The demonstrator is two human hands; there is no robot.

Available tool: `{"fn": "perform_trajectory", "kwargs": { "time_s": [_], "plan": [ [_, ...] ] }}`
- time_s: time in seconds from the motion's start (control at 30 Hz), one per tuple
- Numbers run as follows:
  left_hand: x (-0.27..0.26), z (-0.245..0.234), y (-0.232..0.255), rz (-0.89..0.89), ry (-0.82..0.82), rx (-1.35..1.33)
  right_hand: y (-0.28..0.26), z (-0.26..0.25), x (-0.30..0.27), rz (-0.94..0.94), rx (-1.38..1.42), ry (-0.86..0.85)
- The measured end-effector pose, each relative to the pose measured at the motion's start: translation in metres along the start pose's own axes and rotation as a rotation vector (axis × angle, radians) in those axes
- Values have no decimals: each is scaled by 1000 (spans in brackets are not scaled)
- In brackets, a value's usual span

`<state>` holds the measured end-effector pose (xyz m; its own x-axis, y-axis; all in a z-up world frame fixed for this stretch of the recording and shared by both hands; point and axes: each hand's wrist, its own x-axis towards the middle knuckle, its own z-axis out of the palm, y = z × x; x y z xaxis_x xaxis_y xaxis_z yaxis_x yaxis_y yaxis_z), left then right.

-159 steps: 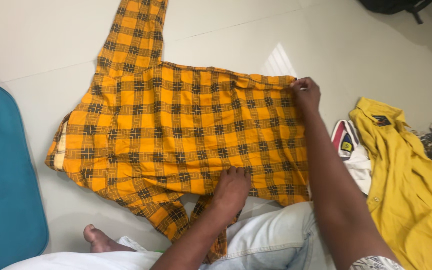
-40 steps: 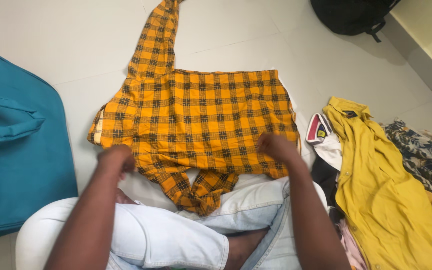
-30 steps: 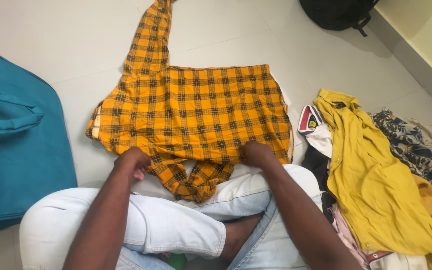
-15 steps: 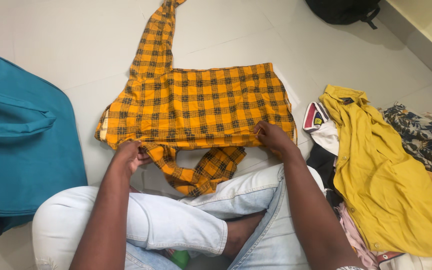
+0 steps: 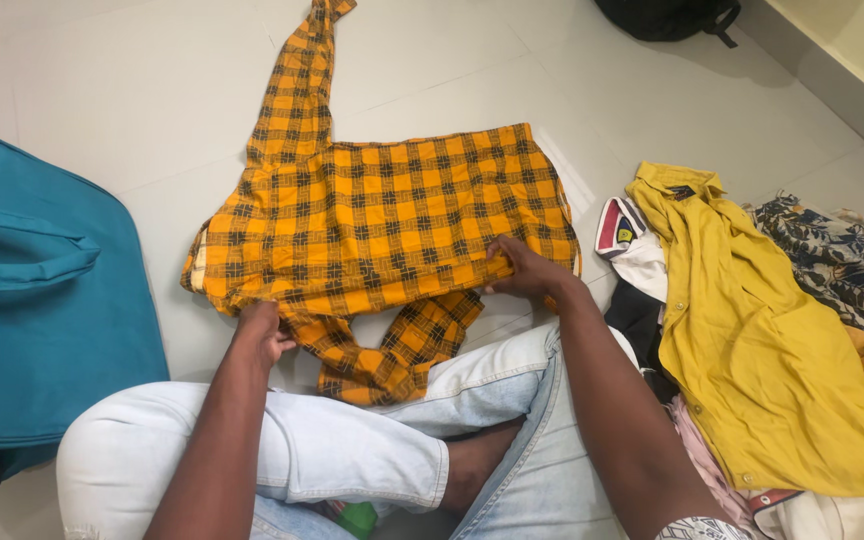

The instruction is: The person folds a checkered shirt by hand on the floor by smoothing the fabric and folding the sleeves and body inward.

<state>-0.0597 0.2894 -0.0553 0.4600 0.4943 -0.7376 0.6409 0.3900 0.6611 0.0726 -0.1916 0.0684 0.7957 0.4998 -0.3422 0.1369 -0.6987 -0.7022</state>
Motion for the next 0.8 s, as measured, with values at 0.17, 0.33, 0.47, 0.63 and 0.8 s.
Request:
{"fn": "perform_trajectory", "kwargs": {
  "time_s": [0.17,0.33,0.47,0.63,0.8],
  "plan": [
    [-20,14,0,52,62,6,0,1,-8,-143,-81,37],
    [-81,19,19,166,85,53,6,-5,-2,-116,-75,147],
    [-116,18,28,87,-105,137,5,-7,-7,-249,49,242],
    [-126,26,19,-17,-230,422,-2,-7,-12,60,290,114],
    [-120,31,8,10,-151,632,9,-5,-5,-36,186,129]
  ]
}}
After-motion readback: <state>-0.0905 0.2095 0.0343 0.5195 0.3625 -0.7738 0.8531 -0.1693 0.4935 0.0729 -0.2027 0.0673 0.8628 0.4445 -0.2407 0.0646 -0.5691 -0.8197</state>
